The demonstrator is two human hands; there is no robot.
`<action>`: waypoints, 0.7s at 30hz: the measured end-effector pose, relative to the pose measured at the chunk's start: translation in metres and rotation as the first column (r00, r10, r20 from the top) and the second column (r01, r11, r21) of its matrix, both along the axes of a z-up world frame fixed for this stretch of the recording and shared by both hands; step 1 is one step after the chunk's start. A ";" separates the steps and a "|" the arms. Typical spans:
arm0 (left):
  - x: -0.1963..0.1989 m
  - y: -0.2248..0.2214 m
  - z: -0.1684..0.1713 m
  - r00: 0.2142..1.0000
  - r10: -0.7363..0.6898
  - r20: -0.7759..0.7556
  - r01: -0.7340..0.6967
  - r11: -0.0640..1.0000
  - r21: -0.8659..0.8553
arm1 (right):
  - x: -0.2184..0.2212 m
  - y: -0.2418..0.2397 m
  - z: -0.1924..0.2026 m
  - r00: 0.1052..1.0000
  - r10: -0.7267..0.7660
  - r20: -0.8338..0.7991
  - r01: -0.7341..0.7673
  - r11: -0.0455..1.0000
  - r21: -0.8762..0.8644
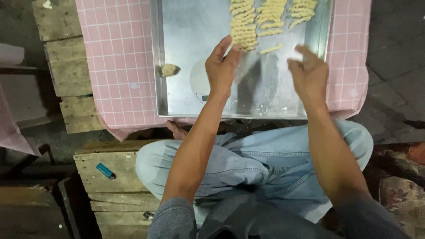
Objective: Shaping small pieces of dough into twisted pastries by rolling and folding them on a metal tray.
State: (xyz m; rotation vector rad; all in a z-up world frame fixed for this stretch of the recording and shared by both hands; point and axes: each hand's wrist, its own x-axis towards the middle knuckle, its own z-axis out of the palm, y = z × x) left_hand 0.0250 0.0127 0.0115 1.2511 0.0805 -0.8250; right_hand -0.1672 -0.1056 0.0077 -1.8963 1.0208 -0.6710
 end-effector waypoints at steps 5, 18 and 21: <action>-0.003 0.002 0.014 0.986 -0.132 0.098 0.115 0.980 0.160 | -0.004 0.014 0.003 0.963 0.183 -0.196 -0.202 0.976 -0.080; 0.002 0.001 0.031 0.935 -0.258 0.243 0.190 0.944 0.271 | 0.044 0.016 -0.011 0.945 0.179 -0.273 -0.284 0.864 -0.416; 0.017 0.002 0.008 0.872 -0.225 0.434 0.123 0.960 0.252 | 0.038 0.029 0.000 0.947 0.232 -0.220 -0.295 0.900 -0.319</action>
